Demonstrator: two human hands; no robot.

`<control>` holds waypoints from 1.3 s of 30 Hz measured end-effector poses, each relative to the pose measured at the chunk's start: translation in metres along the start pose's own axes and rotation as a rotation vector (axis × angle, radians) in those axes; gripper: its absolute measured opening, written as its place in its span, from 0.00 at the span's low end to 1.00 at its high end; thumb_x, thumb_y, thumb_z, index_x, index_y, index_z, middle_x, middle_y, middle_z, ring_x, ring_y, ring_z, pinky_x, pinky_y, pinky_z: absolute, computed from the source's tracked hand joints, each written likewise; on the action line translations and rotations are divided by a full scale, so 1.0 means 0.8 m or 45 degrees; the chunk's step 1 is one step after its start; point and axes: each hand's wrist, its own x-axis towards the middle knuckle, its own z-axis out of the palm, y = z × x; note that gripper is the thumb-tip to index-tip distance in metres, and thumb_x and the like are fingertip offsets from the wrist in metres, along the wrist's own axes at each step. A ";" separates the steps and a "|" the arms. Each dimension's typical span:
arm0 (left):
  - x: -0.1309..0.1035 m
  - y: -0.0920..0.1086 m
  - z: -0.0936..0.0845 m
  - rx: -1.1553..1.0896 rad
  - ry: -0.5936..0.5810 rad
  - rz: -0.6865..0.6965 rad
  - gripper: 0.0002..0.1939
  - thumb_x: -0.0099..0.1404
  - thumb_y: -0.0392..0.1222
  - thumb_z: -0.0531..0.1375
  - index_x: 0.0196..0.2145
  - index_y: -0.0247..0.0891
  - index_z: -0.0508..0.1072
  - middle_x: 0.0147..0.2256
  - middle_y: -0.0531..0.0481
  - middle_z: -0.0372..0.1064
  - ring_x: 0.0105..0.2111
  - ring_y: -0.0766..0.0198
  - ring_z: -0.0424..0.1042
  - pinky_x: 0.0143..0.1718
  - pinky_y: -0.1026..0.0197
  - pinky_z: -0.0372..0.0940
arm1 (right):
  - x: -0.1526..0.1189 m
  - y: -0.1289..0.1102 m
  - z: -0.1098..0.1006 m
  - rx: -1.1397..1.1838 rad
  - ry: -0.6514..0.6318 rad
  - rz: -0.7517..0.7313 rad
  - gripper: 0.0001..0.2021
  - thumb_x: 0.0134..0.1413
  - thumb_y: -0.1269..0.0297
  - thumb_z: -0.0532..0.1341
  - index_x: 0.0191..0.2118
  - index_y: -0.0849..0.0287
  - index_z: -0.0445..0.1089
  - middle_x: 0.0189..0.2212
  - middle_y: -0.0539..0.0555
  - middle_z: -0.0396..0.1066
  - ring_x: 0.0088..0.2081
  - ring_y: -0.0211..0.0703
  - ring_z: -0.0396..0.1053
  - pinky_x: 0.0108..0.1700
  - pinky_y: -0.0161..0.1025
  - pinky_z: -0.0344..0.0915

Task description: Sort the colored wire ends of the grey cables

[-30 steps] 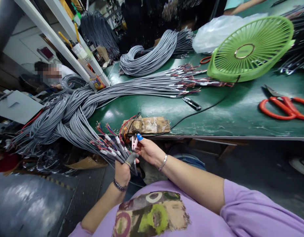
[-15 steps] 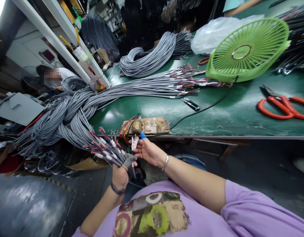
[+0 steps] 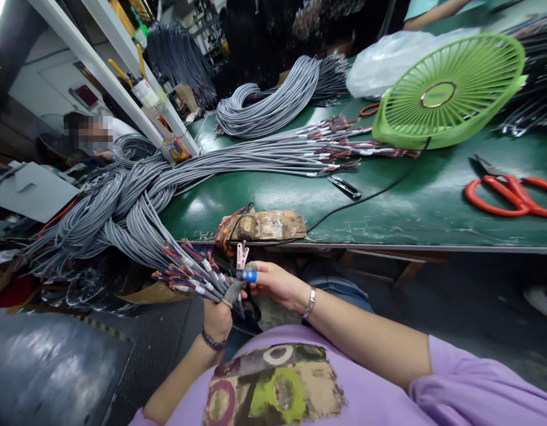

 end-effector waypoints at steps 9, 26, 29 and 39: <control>0.005 -0.009 -0.010 0.012 -0.219 -0.138 0.11 0.53 0.46 0.67 0.25 0.34 0.77 0.21 0.50 0.73 0.21 0.64 0.70 0.25 0.62 0.66 | 0.003 -0.002 0.014 -0.323 0.063 -0.082 0.16 0.38 0.57 0.71 0.25 0.62 0.67 0.19 0.48 0.69 0.21 0.34 0.64 0.28 0.35 0.59; 0.007 0.002 0.006 -0.154 0.067 -0.102 0.13 0.55 0.48 0.65 0.24 0.34 0.77 0.21 0.49 0.73 0.22 0.65 0.70 0.26 0.64 0.63 | 0.032 -0.015 0.001 -0.280 0.394 -0.348 0.23 0.41 0.43 0.66 0.24 0.61 0.68 0.19 0.47 0.64 0.22 0.32 0.56 0.25 0.32 0.55; 0.010 0.001 0.009 -0.129 0.066 -0.103 0.13 0.56 0.47 0.65 0.24 0.34 0.77 0.21 0.49 0.72 0.22 0.66 0.69 0.24 0.65 0.62 | 0.038 -0.010 -0.001 -0.393 0.534 -0.455 0.26 0.44 0.37 0.61 0.22 0.60 0.68 0.19 0.49 0.65 0.22 0.34 0.57 0.25 0.34 0.55; 0.015 -0.007 0.011 -0.023 0.034 -0.044 0.11 0.57 0.44 0.65 0.22 0.34 0.76 0.20 0.50 0.72 0.23 0.65 0.70 0.27 0.64 0.63 | 0.053 -0.001 0.007 0.246 0.233 -0.218 0.25 0.51 0.40 0.59 0.35 0.63 0.71 0.25 0.55 0.71 0.22 0.37 0.63 0.23 0.35 0.61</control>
